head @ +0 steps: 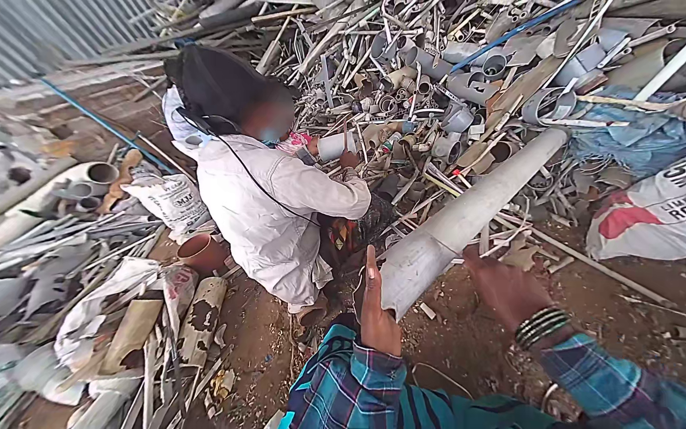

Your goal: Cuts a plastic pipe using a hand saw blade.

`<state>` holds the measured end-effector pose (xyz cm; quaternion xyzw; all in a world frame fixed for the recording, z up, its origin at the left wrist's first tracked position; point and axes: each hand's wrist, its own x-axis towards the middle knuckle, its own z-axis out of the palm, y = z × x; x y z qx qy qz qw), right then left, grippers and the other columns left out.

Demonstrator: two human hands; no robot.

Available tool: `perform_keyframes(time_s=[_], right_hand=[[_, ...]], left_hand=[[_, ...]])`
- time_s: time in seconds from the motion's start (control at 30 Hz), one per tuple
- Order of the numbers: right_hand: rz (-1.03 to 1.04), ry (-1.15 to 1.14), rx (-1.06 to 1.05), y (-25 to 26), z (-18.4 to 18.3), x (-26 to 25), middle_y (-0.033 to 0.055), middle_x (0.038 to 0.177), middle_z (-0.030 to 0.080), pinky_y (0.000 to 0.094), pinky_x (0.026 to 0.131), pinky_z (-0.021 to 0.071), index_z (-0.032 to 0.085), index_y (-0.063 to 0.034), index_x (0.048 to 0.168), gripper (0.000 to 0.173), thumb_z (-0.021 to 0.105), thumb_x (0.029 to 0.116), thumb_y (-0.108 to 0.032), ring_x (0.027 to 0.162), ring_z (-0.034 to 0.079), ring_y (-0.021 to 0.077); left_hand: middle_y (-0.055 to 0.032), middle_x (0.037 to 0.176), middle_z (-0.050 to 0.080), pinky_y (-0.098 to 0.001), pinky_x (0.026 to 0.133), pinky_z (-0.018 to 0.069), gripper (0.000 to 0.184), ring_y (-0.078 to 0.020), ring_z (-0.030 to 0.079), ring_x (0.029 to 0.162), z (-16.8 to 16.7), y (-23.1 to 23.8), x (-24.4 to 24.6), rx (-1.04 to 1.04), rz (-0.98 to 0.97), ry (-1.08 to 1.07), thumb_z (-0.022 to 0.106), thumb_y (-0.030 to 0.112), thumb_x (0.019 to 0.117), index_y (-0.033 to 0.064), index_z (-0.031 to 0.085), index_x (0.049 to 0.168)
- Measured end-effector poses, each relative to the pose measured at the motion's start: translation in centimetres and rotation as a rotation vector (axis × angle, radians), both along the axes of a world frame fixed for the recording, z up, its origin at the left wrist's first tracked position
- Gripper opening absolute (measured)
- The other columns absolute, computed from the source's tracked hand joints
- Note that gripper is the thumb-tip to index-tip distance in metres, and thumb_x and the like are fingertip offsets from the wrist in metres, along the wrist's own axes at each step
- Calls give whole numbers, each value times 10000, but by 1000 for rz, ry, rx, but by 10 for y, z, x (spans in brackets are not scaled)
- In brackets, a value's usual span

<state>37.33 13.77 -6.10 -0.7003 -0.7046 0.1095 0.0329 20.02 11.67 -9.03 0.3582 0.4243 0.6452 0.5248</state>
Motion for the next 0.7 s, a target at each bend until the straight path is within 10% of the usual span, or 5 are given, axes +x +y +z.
perform_keyframes(time_s=[0.13, 0.27, 0.4, 0.6, 0.7], right_hand=[[219, 43, 551, -37, -28, -24, 201, 671, 641, 493, 418, 519, 720, -18, 986, 105, 666, 935, -92, 515, 665, 392], [-152, -14, -161, 34, -1, 28, 343, 1196, 647, 642, 879, 511, 450, -25, 1478, 393, 350, 1120, -152, 1117, 645, 537], [-210, -10, -182, 49, -6, 46, 348, 1244, 633, 657, 929, 484, 429, -30, 1508, 413, 345, 1117, -138, 1170, 621, 540], [308, 95, 626, -36, -38, -30, 179, 645, 632, 461, 388, 513, 734, -31, 955, 113, 676, 893, -106, 480, 654, 353], [40, 18, 8, 8, -7, 3, 301, 1048, 692, 602, 761, 554, 577, -22, 1340, 313, 417, 1105, -153, 958, 705, 498]], left_hand=[[-101, 1672, 220, -298, 1176, 289, 633, -104, 307, 1473, 2, -1, 3, -13, 27, -26, 332, 276, 1029, 31, 225, 1602], [-115, 1664, 245, -341, 1173, 312, 617, -140, 327, 1470, 0, -2, 2, -31, 22, -22, 331, 259, 1028, 35, 254, 1598], [-105, 1672, 231, -344, 1183, 296, 635, -143, 306, 1485, -2, -1, 0, -20, 8, -5, 329, 275, 1014, 42, 256, 1600], [-118, 1617, 330, -295, 1141, 341, 556, -111, 385, 1422, 4, 3, 3, -35, 91, -36, 267, 243, 1062, 16, 315, 1567], [-123, 1637, 299, -324, 1160, 326, 566, -138, 359, 1451, 2, 4, 1, -35, 66, -35, 243, 266, 1073, 25, 284, 1583]])
